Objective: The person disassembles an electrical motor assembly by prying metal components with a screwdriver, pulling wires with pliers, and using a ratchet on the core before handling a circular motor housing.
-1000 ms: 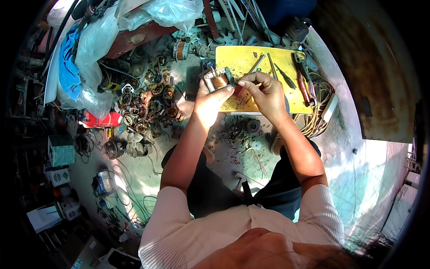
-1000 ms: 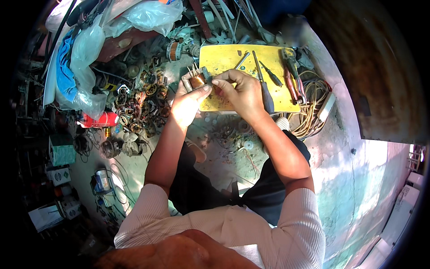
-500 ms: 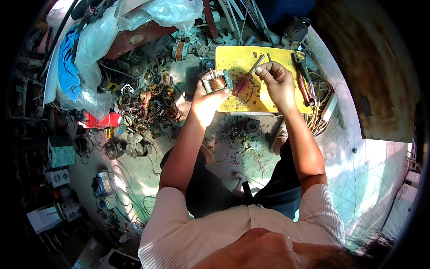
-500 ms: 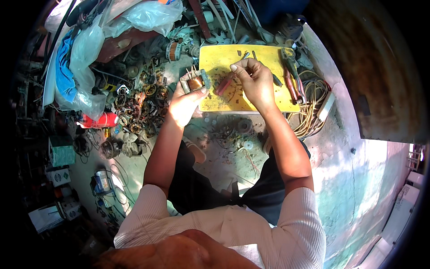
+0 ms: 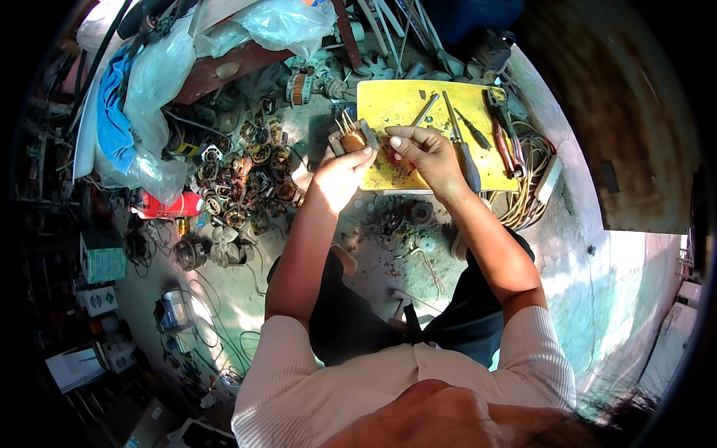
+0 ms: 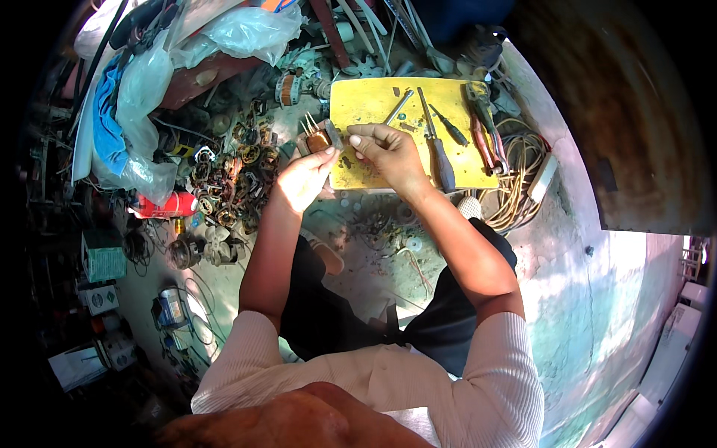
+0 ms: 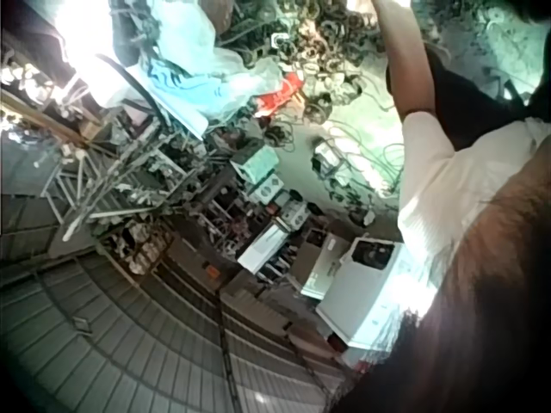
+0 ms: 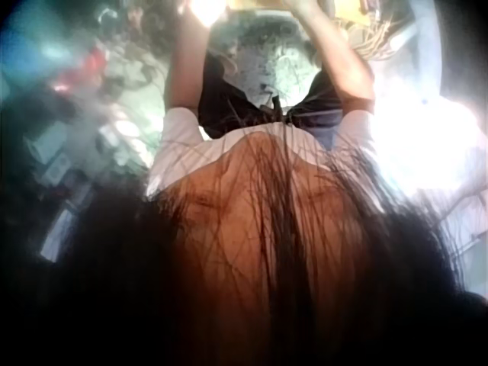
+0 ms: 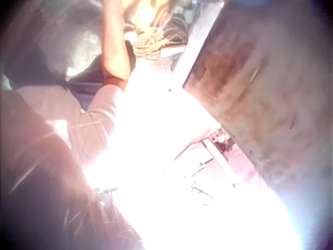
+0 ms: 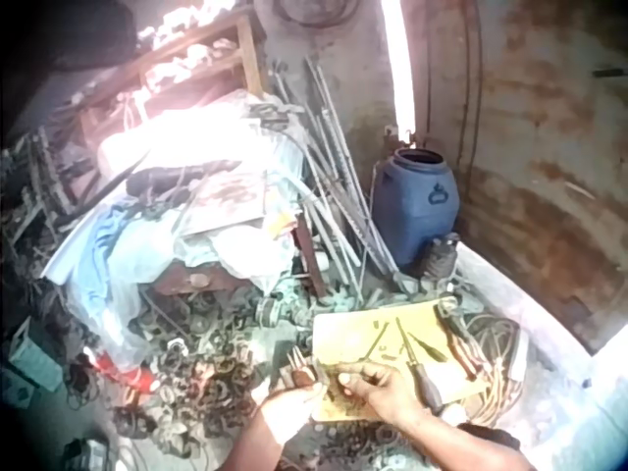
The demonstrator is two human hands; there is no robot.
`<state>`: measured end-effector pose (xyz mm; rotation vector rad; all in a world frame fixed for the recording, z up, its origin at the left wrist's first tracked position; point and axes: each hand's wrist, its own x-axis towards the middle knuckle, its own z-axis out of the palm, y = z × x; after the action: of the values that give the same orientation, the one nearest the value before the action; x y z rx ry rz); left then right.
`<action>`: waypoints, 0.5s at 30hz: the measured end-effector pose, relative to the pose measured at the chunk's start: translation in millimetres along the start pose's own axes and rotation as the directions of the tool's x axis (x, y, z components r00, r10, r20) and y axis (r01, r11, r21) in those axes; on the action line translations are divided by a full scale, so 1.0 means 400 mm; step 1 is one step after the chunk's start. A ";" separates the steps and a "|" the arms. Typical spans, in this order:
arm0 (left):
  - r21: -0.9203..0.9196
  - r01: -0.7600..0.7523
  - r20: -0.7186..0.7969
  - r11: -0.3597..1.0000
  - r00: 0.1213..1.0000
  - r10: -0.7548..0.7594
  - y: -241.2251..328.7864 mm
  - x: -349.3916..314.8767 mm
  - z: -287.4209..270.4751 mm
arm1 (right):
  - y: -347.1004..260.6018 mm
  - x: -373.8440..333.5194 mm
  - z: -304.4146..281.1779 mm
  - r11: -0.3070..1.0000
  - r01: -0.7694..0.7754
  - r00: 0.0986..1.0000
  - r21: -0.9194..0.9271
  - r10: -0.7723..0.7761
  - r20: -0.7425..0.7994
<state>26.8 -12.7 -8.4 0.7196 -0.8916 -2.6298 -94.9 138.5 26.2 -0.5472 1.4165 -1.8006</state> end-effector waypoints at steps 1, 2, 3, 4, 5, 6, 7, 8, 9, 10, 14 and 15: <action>-0.004 0.012 0.005 1.000 1.000 -0.012 -0.003 -0.003 0.002 | -0.003 -0.003 0.006 0.999 -0.028 0.999 0.025 0.028 -0.015; 0.013 0.016 0.006 1.000 1.000 -0.016 -0.004 -0.006 0.006 | -0.005 -0.002 0.010 0.994 -0.069 0.997 0.082 0.071 -0.017; 0.028 0.022 0.010 0.999 1.000 -0.022 -0.005 -0.009 0.016 | -0.006 -0.002 0.006 0.992 -0.086 0.996 0.094 0.087 -0.014; 0.043 0.027 0.013 0.999 1.000 -0.028 -0.006 -0.012 0.025 | -0.005 -0.001 0.001 0.989 -0.102 0.994 0.105 0.104 -0.011; 0.058 0.033 0.016 0.998 0.999 -0.034 -0.008 -0.013 0.031 | -0.003 0.001 -0.005 0.986 -0.119 0.993 0.117 0.121 -0.008; 0.052 0.032 0.030 0.998 0.999 -0.034 -0.009 -0.014 0.031 | 0.001 0.004 -0.005 0.986 -0.122 0.992 0.113 0.124 -0.007; 0.046 0.032 0.045 0.998 0.998 -0.034 -0.010 -0.015 0.030 | 0.002 0.004 -0.006 0.986 -0.121 0.992 0.117 0.123 -0.009; 0.039 0.031 0.059 0.999 0.998 -0.034 -0.011 -0.016 0.030 | 0.000 0.002 -0.005 0.985 -0.119 0.993 0.121 0.122 -0.011; 0.052 0.025 0.066 0.998 0.997 -0.029 -0.011 -0.018 0.034 | 0.000 0.001 -0.004 0.985 -0.118 0.993 0.125 0.121 -0.014; 0.064 0.019 0.073 0.998 0.997 -0.024 -0.009 -0.021 0.043 | 0.001 0.000 -0.005 0.987 -0.106 0.994 0.121 0.107 -0.006; 0.078 0.002 0.100 0.997 0.995 -0.010 -0.011 -0.027 0.049 | -0.001 -0.006 0.001 0.997 -0.052 0.999 0.064 0.052 0.012; 0.082 -0.009 0.123 0.997 0.992 -0.002 -0.011 -0.028 0.052 | -0.002 -0.010 0.004 0.999 -0.038 0.999 0.038 0.038 0.012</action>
<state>24.7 5.3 7.4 0.5801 -1.0401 -2.6716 -91.5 140.5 27.8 -0.5070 1.3731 -1.7877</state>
